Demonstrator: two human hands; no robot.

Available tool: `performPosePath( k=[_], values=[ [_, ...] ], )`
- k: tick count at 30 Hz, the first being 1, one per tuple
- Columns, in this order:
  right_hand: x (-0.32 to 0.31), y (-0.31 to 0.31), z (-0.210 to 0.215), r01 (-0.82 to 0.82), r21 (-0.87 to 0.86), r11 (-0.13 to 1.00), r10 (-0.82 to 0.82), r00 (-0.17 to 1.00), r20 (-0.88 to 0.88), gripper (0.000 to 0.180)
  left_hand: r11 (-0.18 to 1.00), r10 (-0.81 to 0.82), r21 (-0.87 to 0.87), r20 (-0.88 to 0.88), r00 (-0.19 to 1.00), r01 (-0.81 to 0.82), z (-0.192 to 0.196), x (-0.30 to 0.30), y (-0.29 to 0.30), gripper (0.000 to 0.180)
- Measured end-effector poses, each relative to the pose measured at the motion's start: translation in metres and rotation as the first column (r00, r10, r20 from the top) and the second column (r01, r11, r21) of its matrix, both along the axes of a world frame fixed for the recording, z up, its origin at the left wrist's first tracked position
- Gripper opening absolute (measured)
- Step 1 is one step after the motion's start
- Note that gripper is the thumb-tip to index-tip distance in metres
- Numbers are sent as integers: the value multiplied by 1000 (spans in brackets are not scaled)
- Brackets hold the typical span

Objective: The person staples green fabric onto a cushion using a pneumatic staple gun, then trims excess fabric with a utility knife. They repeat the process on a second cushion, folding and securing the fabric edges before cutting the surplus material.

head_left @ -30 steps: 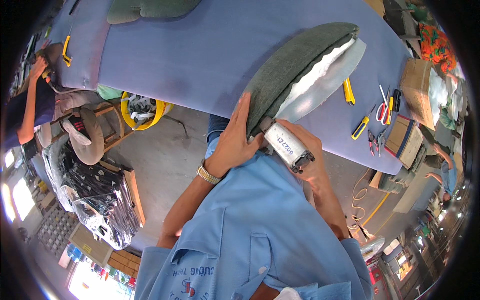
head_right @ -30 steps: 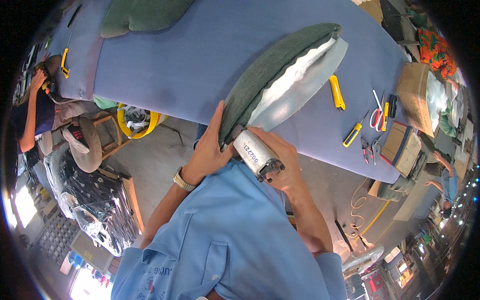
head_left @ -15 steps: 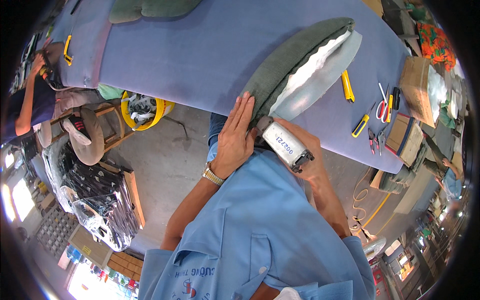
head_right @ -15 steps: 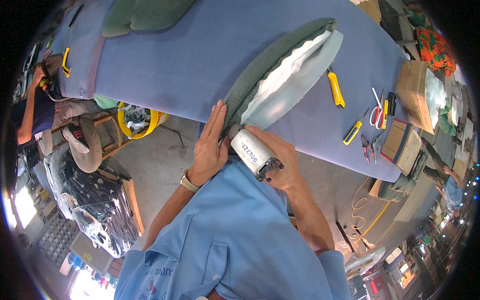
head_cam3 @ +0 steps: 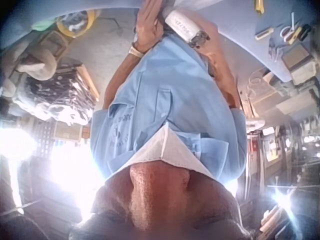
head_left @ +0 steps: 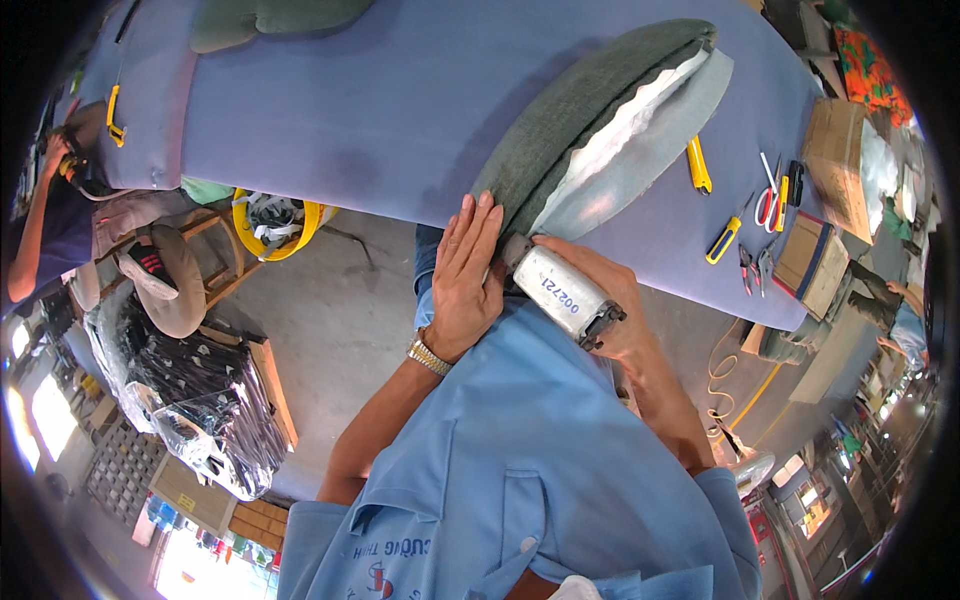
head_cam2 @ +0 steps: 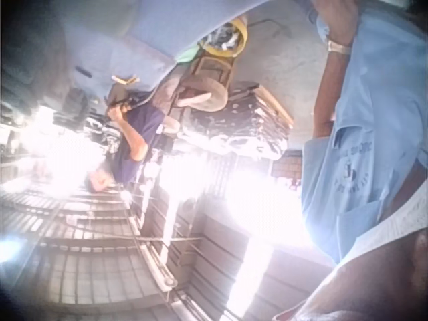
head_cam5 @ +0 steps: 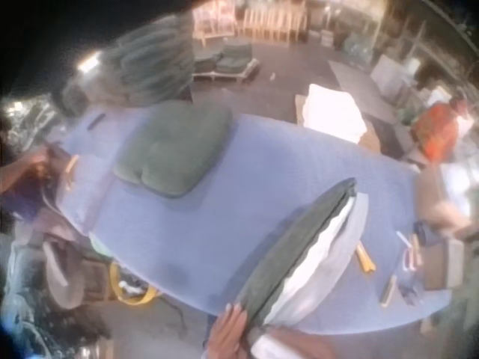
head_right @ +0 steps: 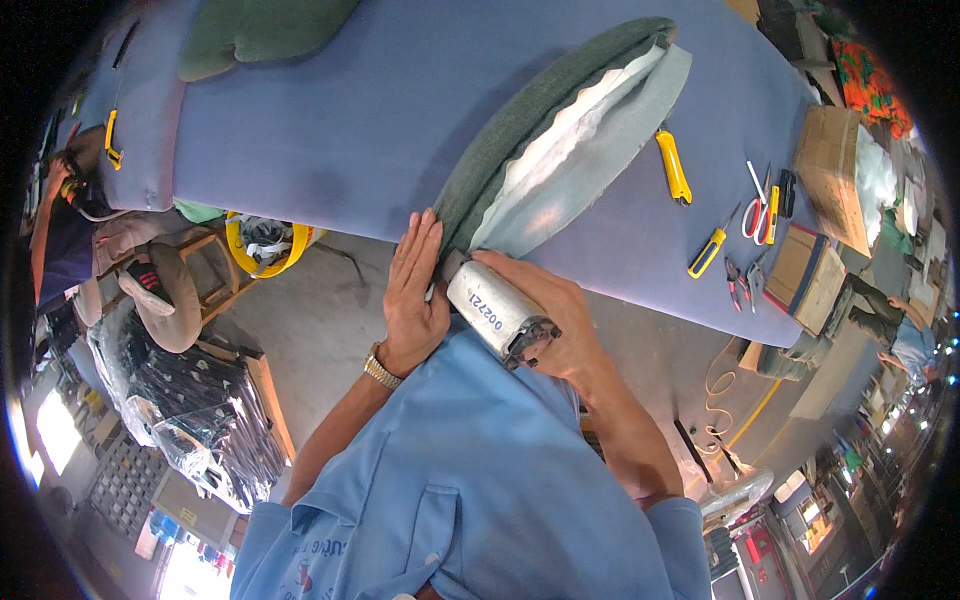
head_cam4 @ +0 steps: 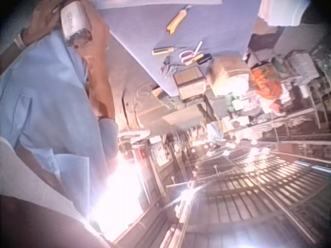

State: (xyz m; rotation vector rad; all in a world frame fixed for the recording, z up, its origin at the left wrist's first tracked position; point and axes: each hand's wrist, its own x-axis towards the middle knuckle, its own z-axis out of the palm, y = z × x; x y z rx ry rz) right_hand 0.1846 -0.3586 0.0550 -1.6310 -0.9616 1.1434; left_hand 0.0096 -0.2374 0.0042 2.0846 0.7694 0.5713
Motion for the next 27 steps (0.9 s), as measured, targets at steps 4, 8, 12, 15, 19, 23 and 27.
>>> performPosePath(
  k=[4,8,12,15,19,23,27],
  values=[
    [2,4,16,-56,-126,991,58,998,18,96,1000,-1,-14,-15,1000,0,-4,-2,-7,75],
    [-2,10,23,-28,-121,992,26,999,-19,76,1000,28,-2,22,999,-28,-8,1,-10,77],
    [-11,9,17,10,-124,992,3,994,107,68,990,40,-133,18,999,-38,1,-2,-4,85],
    [-9,9,15,0,-54,999,10,983,182,65,977,65,-199,-35,997,-71,4,-4,-2,92],
    [-9,0,16,4,-23,1000,1,975,223,61,980,47,-191,-59,997,-57,5,-5,-5,90],
    [-9,0,10,-26,92,995,4,975,224,61,992,24,-119,-40,999,-28,2,-4,-6,87],
    [-8,-1,7,-44,38,998,37,985,166,62,995,28,-98,-34,999,-31,3,-5,-5,88]
  ],
)
